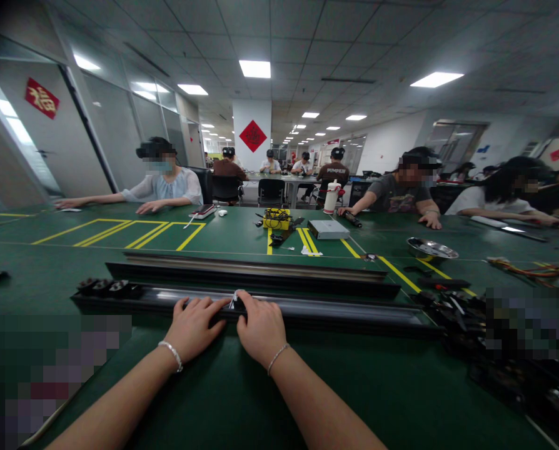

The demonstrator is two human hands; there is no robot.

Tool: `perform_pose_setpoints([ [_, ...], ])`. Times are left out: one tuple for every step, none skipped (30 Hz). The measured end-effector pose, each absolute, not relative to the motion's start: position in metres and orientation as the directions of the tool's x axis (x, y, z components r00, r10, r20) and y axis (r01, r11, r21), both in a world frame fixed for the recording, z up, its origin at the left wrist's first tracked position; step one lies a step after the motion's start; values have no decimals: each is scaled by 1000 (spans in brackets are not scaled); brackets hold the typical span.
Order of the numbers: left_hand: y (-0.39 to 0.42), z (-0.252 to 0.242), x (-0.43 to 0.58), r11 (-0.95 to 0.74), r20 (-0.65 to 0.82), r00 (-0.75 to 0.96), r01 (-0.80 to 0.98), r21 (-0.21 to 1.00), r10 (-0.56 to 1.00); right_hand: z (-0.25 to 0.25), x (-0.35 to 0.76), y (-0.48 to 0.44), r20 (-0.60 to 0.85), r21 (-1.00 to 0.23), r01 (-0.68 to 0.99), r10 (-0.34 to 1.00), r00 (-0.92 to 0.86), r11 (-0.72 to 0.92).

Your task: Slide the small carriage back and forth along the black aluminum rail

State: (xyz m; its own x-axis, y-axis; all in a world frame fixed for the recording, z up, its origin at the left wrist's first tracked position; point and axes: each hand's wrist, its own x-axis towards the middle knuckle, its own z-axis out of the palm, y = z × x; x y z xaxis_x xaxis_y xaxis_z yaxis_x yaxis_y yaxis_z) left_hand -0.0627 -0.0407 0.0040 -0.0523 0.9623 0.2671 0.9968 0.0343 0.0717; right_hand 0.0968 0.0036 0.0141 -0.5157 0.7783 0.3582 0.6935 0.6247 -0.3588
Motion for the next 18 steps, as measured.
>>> perform_pose_setpoints([
  [-41,4,-62,37,265,-55,997,72,963,14,97,4,358,-361,693,779,-515,624],
  [-41,5,-62,40,263,-57,997,73,963,14,97,4,356,-361,694,780,-515,623],
  [-41,5,-62,41,260,-59,996,74,964,15,97,4,354,-360,695,780,-515,622],
  [-41,5,-62,42,258,-60,996,75,964,15,97,4,351,-357,698,781,-516,621],
  [-41,6,-62,43,256,-61,996,75,965,15,97,3,348,-354,700,782,-517,620],
  [-41,6,-62,44,256,-62,996,76,965,16,97,3,344,-353,701,783,-518,619],
  [-41,6,-61,44,256,-62,996,75,965,17,97,3,340,-354,703,785,-518,617],
  [-41,5,-62,43,258,-61,996,75,964,17,97,3,335,-356,705,788,-517,614],
  [-40,5,-62,40,262,-58,996,74,963,18,97,3,330,-357,706,789,-518,612],
  [-40,5,-62,38,266,-56,997,72,962,18,97,3,326,-355,707,790,-519,611],
  [-40,4,-62,35,268,-54,997,72,962,18,97,3,324,-351,710,791,-520,610],
  [-40,4,-62,33,271,-52,997,72,961,18,97,3,323,-345,713,790,-521,611],
  [-40,3,-63,32,274,-51,997,73,960,18,97,3,326,-339,714,789,-521,612],
  [-40,3,-63,31,277,-50,997,74,960,18,97,3,332,-336,715,787,-520,614],
  [-40,3,-63,30,278,-50,997,75,959,17,97,3,338,-335,714,785,-519,616],
  [-40,3,-63,30,278,-50,997,76,959,17,97,3,342,-336,712,784,-518,617],
  [-40,4,-63,31,276,-52,997,77,960,17,97,3,345,-339,710,783,-517,618],
  [-40,4,-63,34,271,-54,996,78,961,16,97,3,347,-343,708,783,-516,618],
])
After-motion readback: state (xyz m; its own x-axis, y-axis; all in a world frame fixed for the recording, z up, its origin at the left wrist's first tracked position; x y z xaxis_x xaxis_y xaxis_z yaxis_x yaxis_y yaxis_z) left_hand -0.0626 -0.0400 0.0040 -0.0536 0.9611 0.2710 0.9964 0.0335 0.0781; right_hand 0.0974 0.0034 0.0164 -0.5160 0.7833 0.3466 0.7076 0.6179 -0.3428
